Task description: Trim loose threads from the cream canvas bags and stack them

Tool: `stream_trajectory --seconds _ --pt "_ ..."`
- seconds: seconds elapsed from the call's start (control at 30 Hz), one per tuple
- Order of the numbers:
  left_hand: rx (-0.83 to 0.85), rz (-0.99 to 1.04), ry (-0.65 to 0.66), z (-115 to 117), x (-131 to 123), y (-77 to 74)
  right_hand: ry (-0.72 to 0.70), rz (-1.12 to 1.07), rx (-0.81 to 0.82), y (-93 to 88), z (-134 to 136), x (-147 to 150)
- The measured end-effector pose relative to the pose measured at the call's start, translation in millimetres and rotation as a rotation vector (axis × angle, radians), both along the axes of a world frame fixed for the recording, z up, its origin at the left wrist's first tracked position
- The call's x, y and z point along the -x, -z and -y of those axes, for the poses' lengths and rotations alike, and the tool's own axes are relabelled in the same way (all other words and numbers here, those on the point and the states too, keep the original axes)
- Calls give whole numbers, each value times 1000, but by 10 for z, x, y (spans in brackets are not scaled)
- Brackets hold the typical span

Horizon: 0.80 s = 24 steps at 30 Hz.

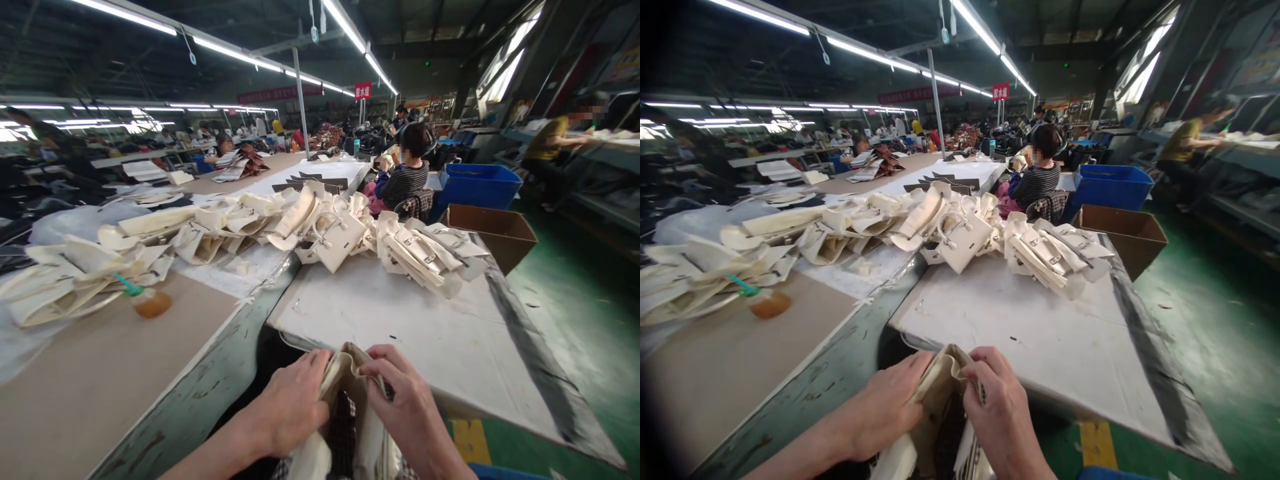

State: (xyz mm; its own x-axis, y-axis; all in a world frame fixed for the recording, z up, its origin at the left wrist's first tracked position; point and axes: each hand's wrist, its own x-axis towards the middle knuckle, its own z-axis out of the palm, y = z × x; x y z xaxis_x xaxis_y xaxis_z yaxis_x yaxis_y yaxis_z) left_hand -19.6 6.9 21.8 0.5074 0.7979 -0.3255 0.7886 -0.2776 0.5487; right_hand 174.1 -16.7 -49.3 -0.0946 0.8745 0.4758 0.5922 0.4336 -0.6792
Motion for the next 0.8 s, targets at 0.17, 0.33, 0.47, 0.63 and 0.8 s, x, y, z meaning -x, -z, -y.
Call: stream_trajectory --seconds 0.17,0.33,0.47,0.63,0.8 --pt "-3 340 111 -263 -58 50 -10 -25 8 -40 -13 71" --pt "-58 423 278 -431 -183 34 19 -122 20 -70 36 107" --pt "-88 345 316 -485 -207 -1 29 -89 17 1 77 36" --pt "-130 297 355 -494 -196 19 79 108 5 11 115 -76" --pt "-205 307 310 -440 -231 90 37 236 -61 -104 94 -144"
